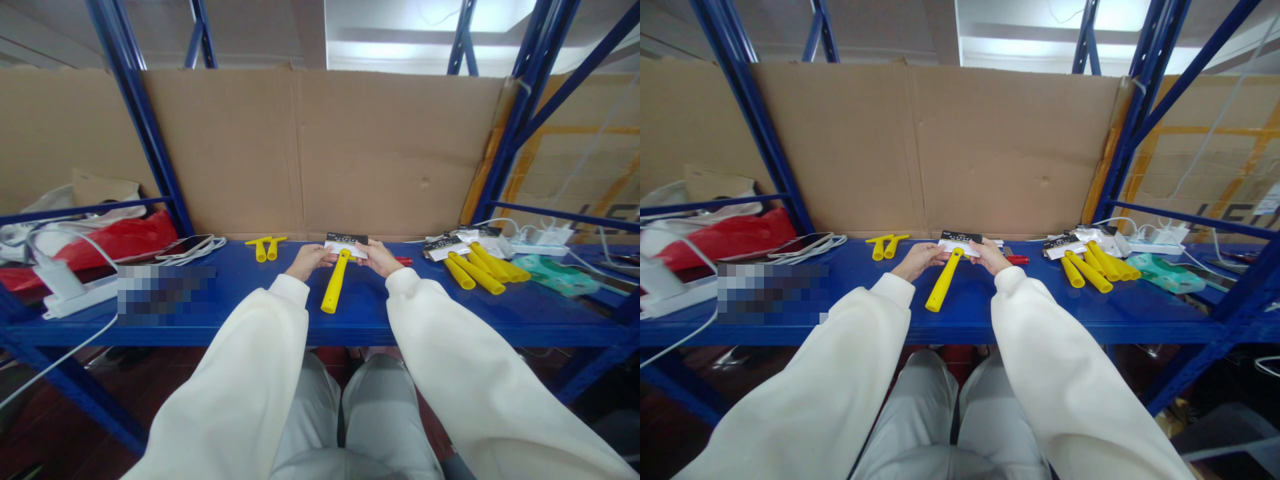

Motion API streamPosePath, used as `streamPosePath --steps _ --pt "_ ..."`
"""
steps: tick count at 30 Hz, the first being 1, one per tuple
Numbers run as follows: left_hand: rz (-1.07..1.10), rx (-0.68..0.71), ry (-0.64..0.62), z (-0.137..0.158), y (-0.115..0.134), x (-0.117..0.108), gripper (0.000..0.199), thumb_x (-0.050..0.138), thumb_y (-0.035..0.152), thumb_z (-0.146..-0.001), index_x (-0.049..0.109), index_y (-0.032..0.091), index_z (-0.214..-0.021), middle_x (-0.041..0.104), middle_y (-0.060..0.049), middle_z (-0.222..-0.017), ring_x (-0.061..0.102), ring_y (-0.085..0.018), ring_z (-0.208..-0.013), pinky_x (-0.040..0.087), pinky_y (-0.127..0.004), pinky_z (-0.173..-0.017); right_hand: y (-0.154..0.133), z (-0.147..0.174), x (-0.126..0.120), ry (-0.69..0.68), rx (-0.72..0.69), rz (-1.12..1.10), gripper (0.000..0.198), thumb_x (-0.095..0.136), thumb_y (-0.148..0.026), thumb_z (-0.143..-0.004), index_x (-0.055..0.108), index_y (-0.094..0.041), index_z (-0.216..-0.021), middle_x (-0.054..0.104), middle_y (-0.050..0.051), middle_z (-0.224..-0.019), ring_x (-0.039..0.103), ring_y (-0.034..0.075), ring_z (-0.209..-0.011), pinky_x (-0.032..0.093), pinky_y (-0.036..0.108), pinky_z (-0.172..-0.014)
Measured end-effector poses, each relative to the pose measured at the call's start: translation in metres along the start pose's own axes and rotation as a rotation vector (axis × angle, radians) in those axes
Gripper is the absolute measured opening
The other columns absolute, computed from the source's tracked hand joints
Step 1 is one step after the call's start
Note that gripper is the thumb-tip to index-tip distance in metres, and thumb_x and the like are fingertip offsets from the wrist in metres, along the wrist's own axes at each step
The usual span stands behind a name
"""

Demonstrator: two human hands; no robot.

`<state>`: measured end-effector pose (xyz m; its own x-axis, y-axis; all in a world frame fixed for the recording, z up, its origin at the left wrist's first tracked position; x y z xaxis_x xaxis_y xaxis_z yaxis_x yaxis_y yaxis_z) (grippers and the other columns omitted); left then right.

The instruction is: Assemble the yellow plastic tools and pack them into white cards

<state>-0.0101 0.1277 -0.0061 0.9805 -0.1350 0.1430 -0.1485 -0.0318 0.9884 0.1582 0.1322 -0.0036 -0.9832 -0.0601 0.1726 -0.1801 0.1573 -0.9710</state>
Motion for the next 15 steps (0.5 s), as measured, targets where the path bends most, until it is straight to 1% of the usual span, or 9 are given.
streamPosePath --steps 6,10,13,15 --pt "-0.025 0.031 0.04 0.0013 0.0042 -0.003 0.022 0.064 0.009 -0.092 0.06 0.01 -0.071 0.074 -0.009 -0.067 0.068 -0.009 -0.056 0.053 -0.015 -0.055 0.0011 -0.0012 0.0007 0.008 0.014 0.011 0.016 0.069 -0.011 -0.083 0.056 -0.019 -0.079 0.061 -0.003 -0.059 0.051 0.01 -0.048 0.042 0.02 -0.042" --pt "-0.005 0.035 0.053 -0.0003 0.0028 -0.0045 0.022 0.067 0.012 -0.09 0.059 0.011 -0.07 0.072 -0.006 -0.063 0.067 -0.009 -0.055 0.052 -0.014 -0.053 0.0005 -0.0011 0.0032 -0.018 0.016 0.001 0.017 0.073 -0.014 -0.08 0.057 -0.019 -0.078 0.062 -0.002 -0.061 0.051 0.01 -0.049 0.04 0.019 -0.041" --pt "0.014 0.041 0.063 0.0006 0.0036 -0.0051 0.024 0.067 0.01 -0.09 0.059 0.011 -0.067 0.069 -0.005 -0.058 0.065 -0.007 -0.05 0.049 -0.013 -0.051 -0.0002 -0.0003 0.0035 -0.031 0.013 -0.022 0.019 0.075 -0.015 -0.079 0.056 -0.019 -0.076 0.061 -0.002 -0.062 0.05 0.009 -0.051 0.039 0.019 -0.041" --pt "0.017 0.038 0.055 0.0017 0.004 -0.0042 0.024 0.07 0.01 -0.087 0.06 0.011 -0.066 0.069 -0.005 -0.058 0.063 -0.007 -0.048 0.048 -0.013 -0.05 0.0 0.0 0.0032 -0.043 0.013 -0.032 0.02 0.075 -0.016 -0.079 0.056 -0.019 -0.074 0.061 -0.003 -0.062 0.049 0.008 -0.051 0.039 0.018 -0.042"
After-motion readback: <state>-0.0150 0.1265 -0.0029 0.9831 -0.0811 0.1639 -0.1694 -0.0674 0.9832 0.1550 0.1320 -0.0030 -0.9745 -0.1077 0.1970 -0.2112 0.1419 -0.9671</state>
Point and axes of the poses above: each hand's wrist, its own z-axis away from the middle knuckle, its own x-axis out of the palm, y = z × x, the point moved 10 cm from there along -z, towards the middle knuckle
